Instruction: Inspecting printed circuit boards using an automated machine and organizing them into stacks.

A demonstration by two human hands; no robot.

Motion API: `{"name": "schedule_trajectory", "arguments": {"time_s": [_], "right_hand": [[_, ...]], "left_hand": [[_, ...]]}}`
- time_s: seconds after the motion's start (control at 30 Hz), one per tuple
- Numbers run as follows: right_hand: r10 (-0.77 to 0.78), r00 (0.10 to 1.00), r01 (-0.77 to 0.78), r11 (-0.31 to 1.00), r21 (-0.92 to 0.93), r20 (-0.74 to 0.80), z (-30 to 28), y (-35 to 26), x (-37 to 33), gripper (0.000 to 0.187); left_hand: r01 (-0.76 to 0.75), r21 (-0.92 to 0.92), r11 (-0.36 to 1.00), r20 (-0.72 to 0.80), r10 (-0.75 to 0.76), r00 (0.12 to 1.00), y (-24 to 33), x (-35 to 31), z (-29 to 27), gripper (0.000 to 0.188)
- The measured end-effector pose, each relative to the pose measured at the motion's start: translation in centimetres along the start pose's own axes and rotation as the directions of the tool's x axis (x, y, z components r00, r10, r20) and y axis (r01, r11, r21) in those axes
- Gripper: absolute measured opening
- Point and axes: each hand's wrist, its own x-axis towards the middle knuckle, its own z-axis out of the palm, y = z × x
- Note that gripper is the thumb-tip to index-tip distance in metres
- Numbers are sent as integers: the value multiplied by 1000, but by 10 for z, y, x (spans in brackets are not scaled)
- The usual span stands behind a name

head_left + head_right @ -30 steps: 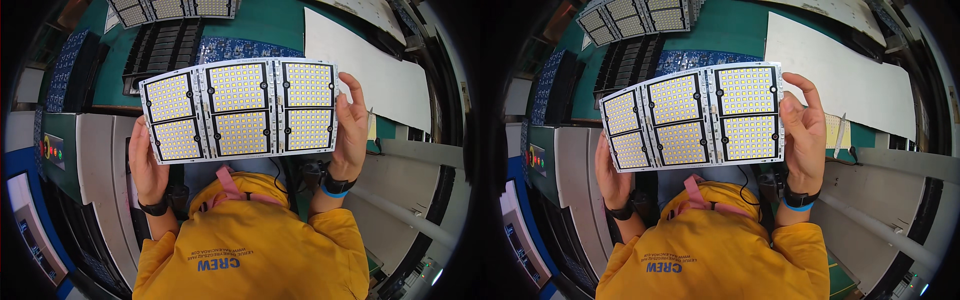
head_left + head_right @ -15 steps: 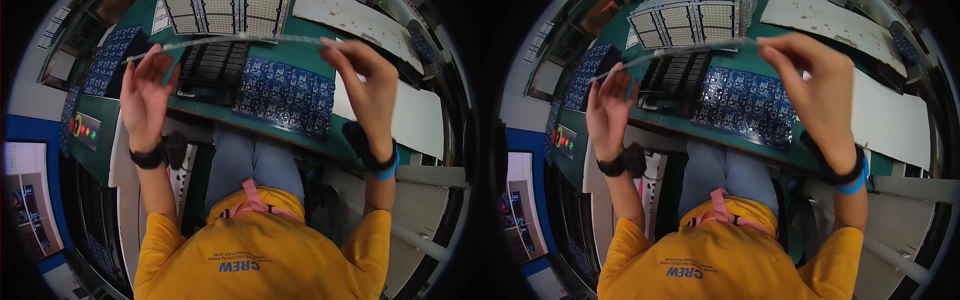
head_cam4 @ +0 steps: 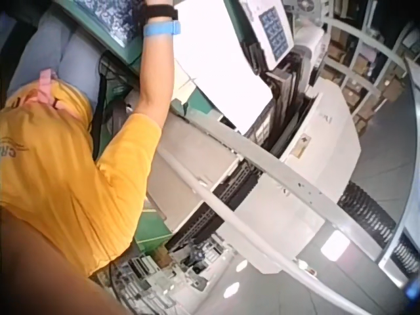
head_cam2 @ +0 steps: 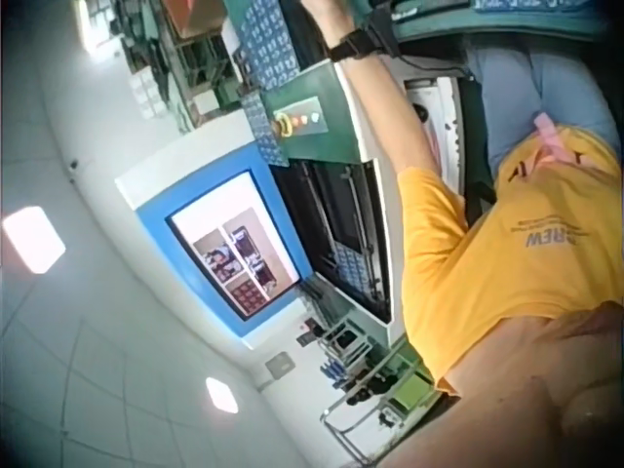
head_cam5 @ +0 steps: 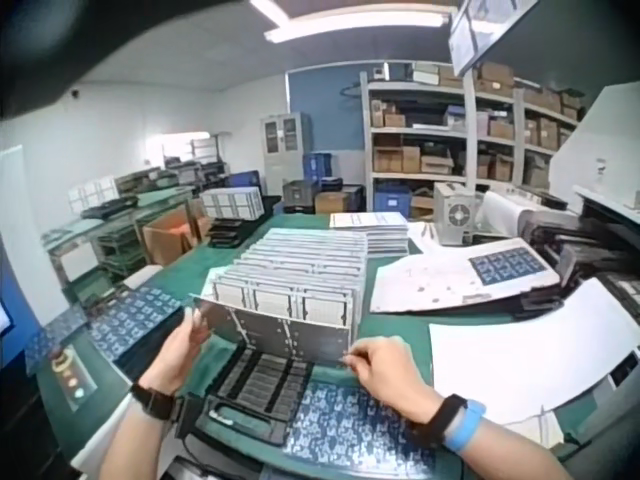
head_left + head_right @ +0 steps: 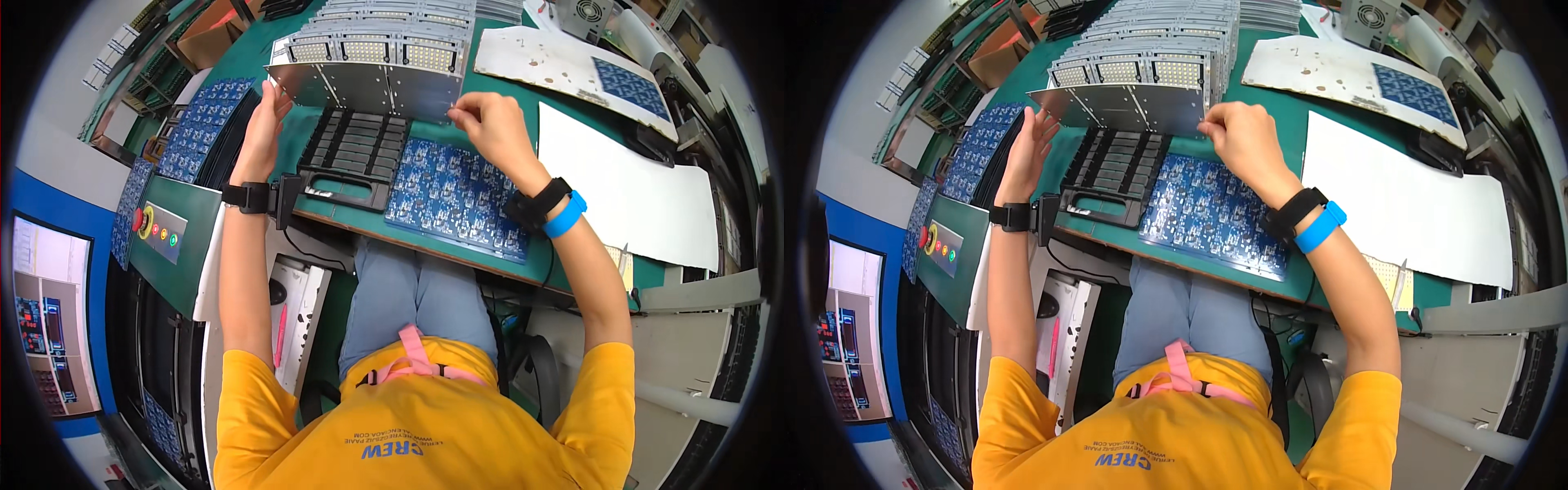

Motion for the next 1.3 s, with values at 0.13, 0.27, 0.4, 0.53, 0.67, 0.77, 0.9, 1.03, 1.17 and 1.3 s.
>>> {"name": "schedule_trajectory", "arguments": {"time_s": [0.13,0.27,0.4,0.53,0.67,0.77,0.9,1.03,1.17,1.3], "right_hand": [[80,996,-83,994,65,48,1,4,2,10],[74,994,-74,997,-4,85,-8,-2,7,12],[17,990,18,970,-241,141,-33,-10,4,21],[179,933,-75,946,-315,314,-84,14,10,25],[276,943,-128,814,-566,183,-117,103,22,36],[311,938,-130,724,-677,152,-112,135,38,56],[264,963,-146,678,-720,53,-86,157,39,74],[119,993,-75,543,-836,-12,-82,167,36,43],[-129,991,91,471,-878,34,-104,132,19,16],[-444,883,135,553,-822,-153,-160,51,-3,9]], "left_hand": [[-24,101,995,7,24,1000,1,3,4,79],[17,194,981,4,-18,1000,-4,8,8,76],[-36,76,996,55,32,998,0,-7,19,77],[-118,85,989,45,115,992,-1,-33,-1,67],[-289,-35,957,146,291,946,25,-94,23,55],[-370,-57,927,180,374,910,31,-138,41,47],[-258,-49,965,304,260,916,32,-182,54,47],[-135,-75,988,415,154,897,21,-206,51,40],[-77,-39,996,414,86,906,11,-222,49,36],[-46,-125,991,325,85,942,-5,-229,47,34]]}}
